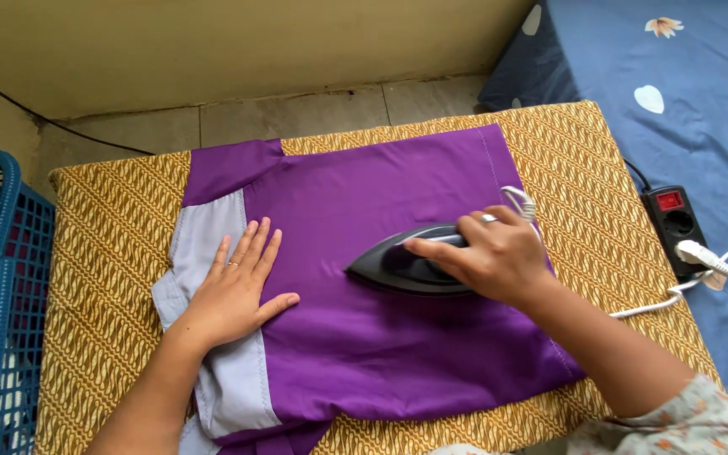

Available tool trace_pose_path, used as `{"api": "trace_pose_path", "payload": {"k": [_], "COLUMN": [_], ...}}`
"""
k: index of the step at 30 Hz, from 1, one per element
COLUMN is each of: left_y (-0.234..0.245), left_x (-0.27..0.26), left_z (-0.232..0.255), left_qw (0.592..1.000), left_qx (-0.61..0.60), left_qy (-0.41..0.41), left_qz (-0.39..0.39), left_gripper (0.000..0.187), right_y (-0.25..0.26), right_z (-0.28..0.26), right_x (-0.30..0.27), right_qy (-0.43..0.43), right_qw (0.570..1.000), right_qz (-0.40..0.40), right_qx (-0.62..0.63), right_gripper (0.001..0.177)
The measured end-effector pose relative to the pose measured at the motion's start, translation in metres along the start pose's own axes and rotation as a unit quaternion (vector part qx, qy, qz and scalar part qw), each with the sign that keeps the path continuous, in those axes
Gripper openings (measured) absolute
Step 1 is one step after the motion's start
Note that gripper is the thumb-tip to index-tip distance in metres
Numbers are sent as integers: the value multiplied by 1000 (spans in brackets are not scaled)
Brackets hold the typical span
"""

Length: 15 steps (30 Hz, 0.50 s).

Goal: Ironing a purple long-sleeved shirt on an ironing board.

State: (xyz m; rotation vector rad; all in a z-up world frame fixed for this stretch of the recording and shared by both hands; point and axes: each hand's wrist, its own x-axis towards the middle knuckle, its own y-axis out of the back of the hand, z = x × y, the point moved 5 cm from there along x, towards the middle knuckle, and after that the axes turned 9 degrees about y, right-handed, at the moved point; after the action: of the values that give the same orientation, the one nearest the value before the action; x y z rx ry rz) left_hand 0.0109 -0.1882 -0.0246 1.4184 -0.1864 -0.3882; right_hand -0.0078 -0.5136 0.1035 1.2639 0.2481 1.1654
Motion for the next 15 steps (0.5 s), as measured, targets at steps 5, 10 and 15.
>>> {"api": "trace_pose_path", "payload": {"k": [5, 10, 15], "left_y": [4, 6, 1], "left_x": [-1, 1, 0], "left_z": [-1, 0, -2], "left_qw": [1000, 999, 999], "left_qx": [-11, -7, -16], "left_qy": [-5, -1, -17], "left_qz": [-23, -52, -25], "left_gripper": [112, 112, 112], "right_y": [5, 4, -1], "right_z": [15, 16, -4], "right_x": [-22, -24, 1], "right_qy": [17, -5, -8], "right_qw": [999, 1000, 999], "right_qz": [-27, -13, 26], "right_qx": [-2, 21, 18], "right_gripper": [38, 36, 36]}}
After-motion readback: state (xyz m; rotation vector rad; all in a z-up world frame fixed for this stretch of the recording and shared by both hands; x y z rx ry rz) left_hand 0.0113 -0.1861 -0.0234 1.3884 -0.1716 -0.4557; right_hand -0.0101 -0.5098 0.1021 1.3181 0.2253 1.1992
